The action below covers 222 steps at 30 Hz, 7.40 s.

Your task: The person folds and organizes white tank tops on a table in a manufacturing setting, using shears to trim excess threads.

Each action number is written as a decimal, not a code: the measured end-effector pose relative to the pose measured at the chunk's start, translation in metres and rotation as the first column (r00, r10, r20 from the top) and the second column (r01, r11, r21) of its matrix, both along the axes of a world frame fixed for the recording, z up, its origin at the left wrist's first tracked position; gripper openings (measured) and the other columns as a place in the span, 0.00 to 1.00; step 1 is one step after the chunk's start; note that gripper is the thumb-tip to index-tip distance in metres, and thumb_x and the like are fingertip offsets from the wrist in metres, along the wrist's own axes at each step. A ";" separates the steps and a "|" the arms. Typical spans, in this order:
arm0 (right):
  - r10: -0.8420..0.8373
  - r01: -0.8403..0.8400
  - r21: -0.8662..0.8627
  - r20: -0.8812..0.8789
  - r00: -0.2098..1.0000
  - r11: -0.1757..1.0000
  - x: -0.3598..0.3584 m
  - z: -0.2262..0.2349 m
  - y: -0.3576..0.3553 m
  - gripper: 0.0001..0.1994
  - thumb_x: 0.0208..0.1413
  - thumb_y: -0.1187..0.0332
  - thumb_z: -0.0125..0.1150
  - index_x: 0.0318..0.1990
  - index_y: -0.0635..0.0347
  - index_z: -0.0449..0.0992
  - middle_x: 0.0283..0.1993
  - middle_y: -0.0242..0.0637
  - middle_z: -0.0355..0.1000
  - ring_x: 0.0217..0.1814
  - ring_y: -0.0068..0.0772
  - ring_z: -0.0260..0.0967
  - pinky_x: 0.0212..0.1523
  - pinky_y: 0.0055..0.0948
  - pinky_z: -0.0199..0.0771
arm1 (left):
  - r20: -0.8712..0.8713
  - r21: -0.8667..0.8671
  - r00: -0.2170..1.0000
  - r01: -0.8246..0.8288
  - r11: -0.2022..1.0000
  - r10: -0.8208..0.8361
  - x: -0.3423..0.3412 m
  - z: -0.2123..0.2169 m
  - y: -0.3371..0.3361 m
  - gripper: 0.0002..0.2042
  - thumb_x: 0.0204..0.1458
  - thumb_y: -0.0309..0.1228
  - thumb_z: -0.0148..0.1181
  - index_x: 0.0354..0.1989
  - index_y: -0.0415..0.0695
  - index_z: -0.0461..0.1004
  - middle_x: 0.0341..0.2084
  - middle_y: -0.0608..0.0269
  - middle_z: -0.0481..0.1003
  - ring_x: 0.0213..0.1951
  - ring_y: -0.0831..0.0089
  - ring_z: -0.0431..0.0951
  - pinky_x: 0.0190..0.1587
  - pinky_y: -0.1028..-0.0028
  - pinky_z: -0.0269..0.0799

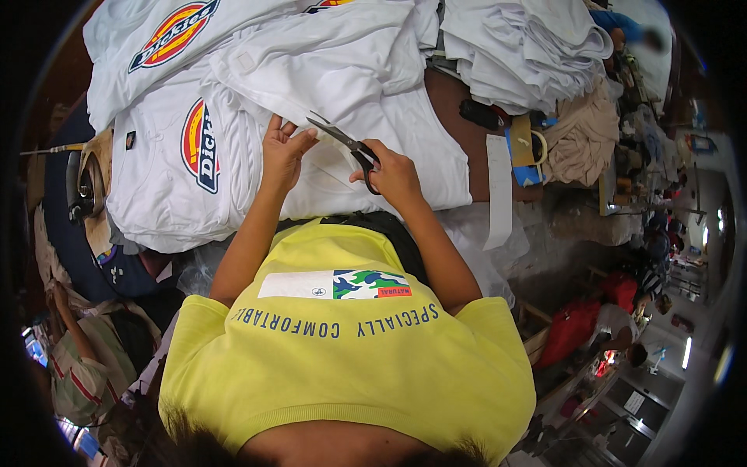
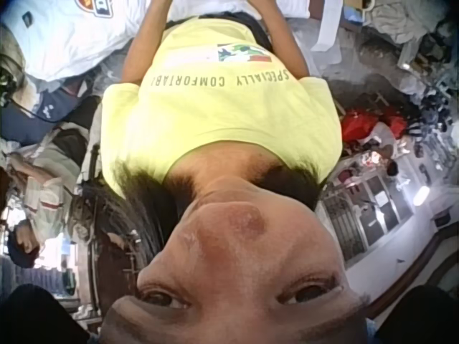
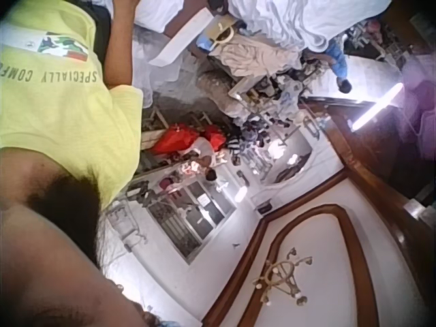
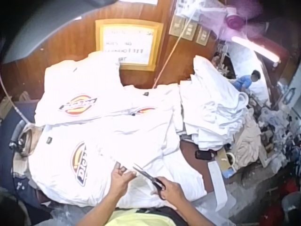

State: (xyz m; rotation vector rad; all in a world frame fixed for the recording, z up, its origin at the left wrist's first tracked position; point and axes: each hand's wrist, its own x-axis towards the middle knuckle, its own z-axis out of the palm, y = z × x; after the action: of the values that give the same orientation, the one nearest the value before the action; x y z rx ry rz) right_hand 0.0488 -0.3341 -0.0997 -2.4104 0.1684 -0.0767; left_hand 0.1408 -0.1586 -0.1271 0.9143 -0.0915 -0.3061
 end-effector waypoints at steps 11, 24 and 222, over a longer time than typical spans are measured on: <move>0.026 -0.016 -0.123 0.079 0.997 0.992 0.011 0.006 0.007 0.34 0.25 0.52 0.74 0.46 0.52 0.70 0.25 0.34 0.66 0.23 0.31 0.63 0.26 0.28 0.66 | -0.004 -0.015 0.999 -0.041 0.999 0.041 0.005 -0.002 0.006 0.27 0.42 0.15 0.56 0.55 0.37 0.59 0.40 0.57 0.72 0.38 0.75 0.75 0.41 0.77 0.72; 0.025 -0.025 0.037 0.018 1.000 0.999 0.007 -0.007 -0.002 0.26 0.33 0.64 0.71 0.44 0.54 0.70 0.18 0.34 0.64 0.19 0.36 0.64 0.23 0.31 0.65 | -0.047 -0.025 0.997 -0.063 0.998 0.061 0.014 0.004 0.010 0.31 0.42 0.16 0.58 0.58 0.37 0.55 0.42 0.55 0.72 0.40 0.73 0.75 0.41 0.78 0.71; 0.033 -0.044 0.074 0.141 0.989 0.996 0.059 -0.007 0.000 0.26 0.31 0.58 0.73 0.42 0.53 0.71 0.18 0.35 0.66 0.19 0.34 0.67 0.22 0.30 0.66 | 0.076 -0.006 0.981 -0.176 0.984 0.176 0.047 0.020 0.000 0.44 0.43 0.13 0.56 0.65 0.40 0.32 0.45 0.53 0.69 0.39 0.72 0.76 0.39 0.76 0.74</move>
State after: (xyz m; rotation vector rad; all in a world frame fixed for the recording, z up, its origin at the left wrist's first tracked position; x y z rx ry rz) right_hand 0.1075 -0.3342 -0.1066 -2.3203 0.0587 -0.2172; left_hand 0.1882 -0.1584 -0.1068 0.9282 -0.0802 -0.1062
